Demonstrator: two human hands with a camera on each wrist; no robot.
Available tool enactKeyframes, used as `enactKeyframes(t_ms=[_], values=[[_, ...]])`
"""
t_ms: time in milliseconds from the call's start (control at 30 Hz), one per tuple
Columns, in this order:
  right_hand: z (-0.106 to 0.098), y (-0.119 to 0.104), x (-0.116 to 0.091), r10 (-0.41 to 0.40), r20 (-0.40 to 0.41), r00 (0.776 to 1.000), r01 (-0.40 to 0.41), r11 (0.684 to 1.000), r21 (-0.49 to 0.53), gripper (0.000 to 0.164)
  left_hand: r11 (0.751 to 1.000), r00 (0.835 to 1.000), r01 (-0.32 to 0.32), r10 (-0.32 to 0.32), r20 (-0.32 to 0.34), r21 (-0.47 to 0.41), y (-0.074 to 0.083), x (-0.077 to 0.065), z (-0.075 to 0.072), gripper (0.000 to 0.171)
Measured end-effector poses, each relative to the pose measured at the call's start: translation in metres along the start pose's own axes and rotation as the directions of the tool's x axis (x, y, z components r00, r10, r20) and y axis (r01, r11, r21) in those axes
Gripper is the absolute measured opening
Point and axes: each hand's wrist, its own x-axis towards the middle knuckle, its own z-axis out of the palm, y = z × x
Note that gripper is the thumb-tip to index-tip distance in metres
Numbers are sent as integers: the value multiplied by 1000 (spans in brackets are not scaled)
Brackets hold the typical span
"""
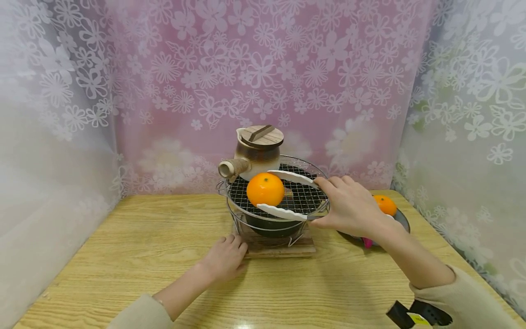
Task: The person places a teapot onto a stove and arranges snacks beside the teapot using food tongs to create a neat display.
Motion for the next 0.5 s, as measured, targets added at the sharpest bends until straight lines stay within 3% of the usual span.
enactKeyframes(t_ms=[500], values=[[4, -4, 12, 33, 97, 995, -41, 996, 76, 92, 1000, 1000, 8, -8, 19, -7, -1, 1, 0, 40]])
